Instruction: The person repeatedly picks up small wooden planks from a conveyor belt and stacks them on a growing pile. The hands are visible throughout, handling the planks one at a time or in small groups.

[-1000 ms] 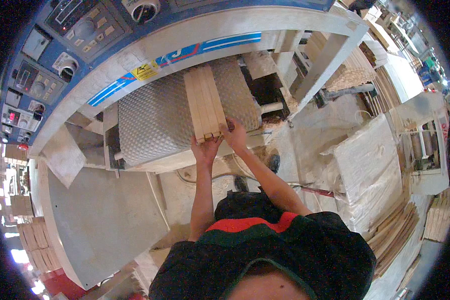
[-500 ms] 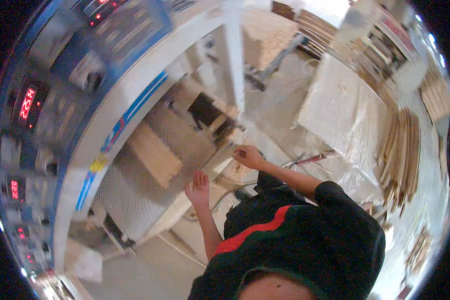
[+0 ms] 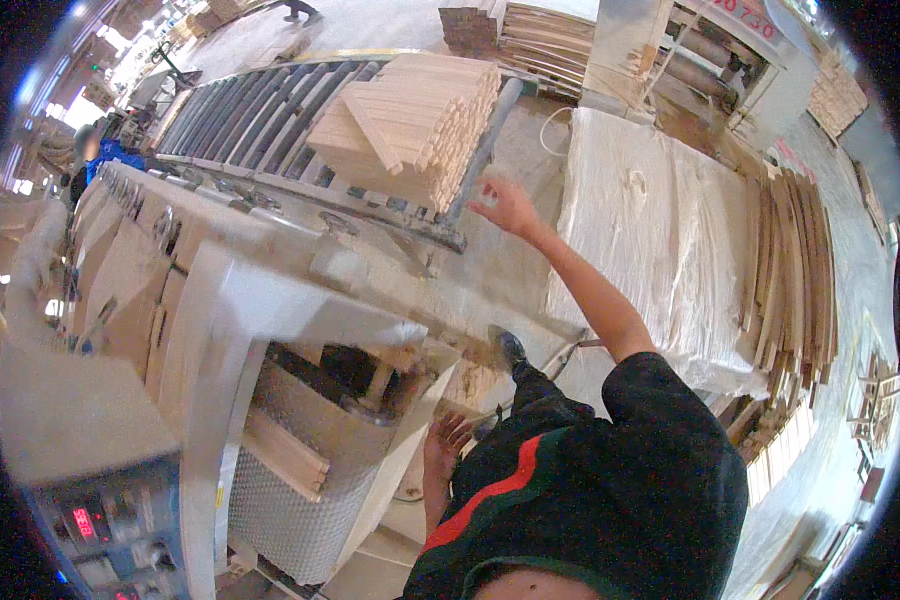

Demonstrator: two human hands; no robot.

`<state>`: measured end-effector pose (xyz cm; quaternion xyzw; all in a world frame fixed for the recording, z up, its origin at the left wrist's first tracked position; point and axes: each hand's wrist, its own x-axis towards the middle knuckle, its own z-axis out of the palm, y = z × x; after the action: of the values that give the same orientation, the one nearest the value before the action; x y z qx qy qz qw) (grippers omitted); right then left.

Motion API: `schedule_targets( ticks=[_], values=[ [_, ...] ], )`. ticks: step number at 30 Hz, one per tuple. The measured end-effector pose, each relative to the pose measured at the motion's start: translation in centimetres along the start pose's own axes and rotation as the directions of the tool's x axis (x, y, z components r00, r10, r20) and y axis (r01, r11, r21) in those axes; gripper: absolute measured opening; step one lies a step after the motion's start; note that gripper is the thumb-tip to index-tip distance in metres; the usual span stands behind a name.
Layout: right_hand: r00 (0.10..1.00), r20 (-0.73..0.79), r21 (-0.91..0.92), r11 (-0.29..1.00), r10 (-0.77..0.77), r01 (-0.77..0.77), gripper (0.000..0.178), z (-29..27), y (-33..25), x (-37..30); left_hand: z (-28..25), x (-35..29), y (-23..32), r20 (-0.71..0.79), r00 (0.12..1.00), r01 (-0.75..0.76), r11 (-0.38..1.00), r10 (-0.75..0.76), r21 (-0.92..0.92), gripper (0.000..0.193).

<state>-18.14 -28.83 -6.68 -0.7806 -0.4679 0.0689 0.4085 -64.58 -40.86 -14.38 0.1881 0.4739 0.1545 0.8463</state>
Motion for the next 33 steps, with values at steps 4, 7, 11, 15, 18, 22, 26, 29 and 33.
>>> schedule_targets(
  ticks=[4, 7, 11, 15, 18, 22, 26, 29, 33],
  values=[
    [0.977, 0.025, -0.152, 0.965, -0.213, 0.214, 0.06, -2.3, 3.1, 10.4, 4.9, 3.3, 2.8, 0.024, 1.0, -0.011, 0.982, 0.007, 0.19, 0.055],
    [0.939, 0.059, -0.243, 0.907, -0.34, 0.344, 0.071, -3.1, 6.1, 17.1, 8.3, 5.7, 4.5, 0.005, 1.0, -0.019, 0.969, 0.018, 0.247, 0.056],
    [0.903, 0.179, -0.264, 0.865, -0.39, 0.426, 0.085, -4.1, 5.4, 22.9, 10.9, 8.1, 4.7, -0.072, 0.997, -0.027, 0.983, 0.041, 0.184, 0.055],
    [0.867, 0.306, -0.27, 0.837, -0.394, 0.476, 0.091, -4.1, 4.4, 25.8, 14.4, 9.3, 5.8, -0.147, 0.988, -0.031, 0.993, 0.048, 0.117, 0.051],
    [0.815, 0.394, -0.22, 0.817, -0.426, 0.533, 0.094, -2.3, 3.9, 27.1, 15.1, 10.3, 6.0, -0.22, 0.974, -0.043, 0.995, 0.061, 0.085, 0.048],
    [0.772, 0.454, -0.122, 0.827, -0.446, 0.549, 0.096, -1.5, 5.3, 27.9, 15.5, 11.4, 5.8, -0.264, 0.961, -0.077, 0.997, 0.078, 0.012, 0.044],
    [0.718, 0.426, -0.028, 0.785, -0.551, 0.619, 0.094, -1.6, 5.1, 29.1, 14.5, 13.0, 5.2, -0.383, 0.922, -0.073, 0.996, 0.049, -0.048, 0.04],
    [0.755, 0.449, 0.014, 0.849, -0.477, 0.528, 0.097, -2.9, 4.2, 28.7, 15.8, 12.2, 5.7, -0.426, 0.902, -0.081, 0.997, 0.066, -0.017, 0.042],
    [0.774, 0.421, 0.038, 0.861, -0.474, 0.507, 0.099, -3.0, 4.7, 30.0, 15.6, 12.6, 5.2, -0.432, 0.897, -0.097, 0.995, 0.094, 0.014, 0.048]
  ],
)
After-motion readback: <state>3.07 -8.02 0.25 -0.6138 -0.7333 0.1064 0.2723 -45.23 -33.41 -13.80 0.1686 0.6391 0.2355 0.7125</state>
